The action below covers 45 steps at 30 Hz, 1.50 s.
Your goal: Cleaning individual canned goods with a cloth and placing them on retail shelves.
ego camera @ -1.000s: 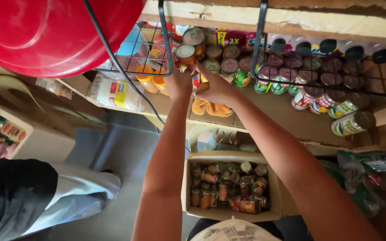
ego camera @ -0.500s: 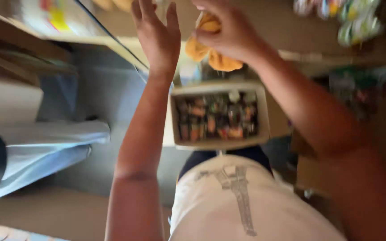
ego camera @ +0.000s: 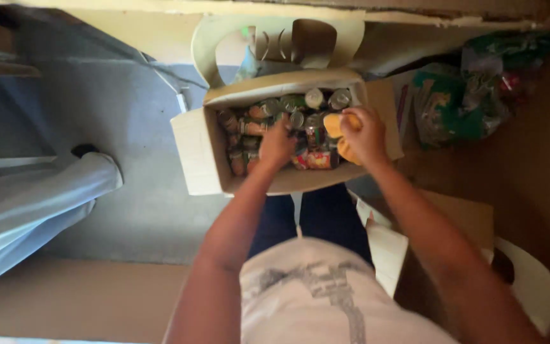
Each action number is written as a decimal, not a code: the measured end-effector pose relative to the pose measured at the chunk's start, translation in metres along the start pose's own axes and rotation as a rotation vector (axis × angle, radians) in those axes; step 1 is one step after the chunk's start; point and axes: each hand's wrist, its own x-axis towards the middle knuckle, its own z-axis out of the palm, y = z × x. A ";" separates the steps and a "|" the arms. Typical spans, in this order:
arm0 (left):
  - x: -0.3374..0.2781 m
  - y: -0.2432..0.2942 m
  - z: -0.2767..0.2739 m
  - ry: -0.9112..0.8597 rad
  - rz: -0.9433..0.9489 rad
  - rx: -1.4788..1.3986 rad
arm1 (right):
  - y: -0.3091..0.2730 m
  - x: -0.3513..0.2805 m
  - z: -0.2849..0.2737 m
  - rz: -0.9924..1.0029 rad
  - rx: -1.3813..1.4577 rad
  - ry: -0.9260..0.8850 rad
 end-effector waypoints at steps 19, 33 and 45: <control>0.004 -0.020 0.088 -0.085 -0.264 -0.405 | 0.066 0.045 0.062 -0.358 -0.192 -0.024; -0.077 0.143 -0.057 -0.453 -0.243 -1.450 | -0.113 -0.040 -0.016 -0.368 -0.042 0.318; -0.095 0.233 -0.112 -0.229 -0.023 -1.308 | -0.172 -0.075 -0.076 -0.566 0.406 0.319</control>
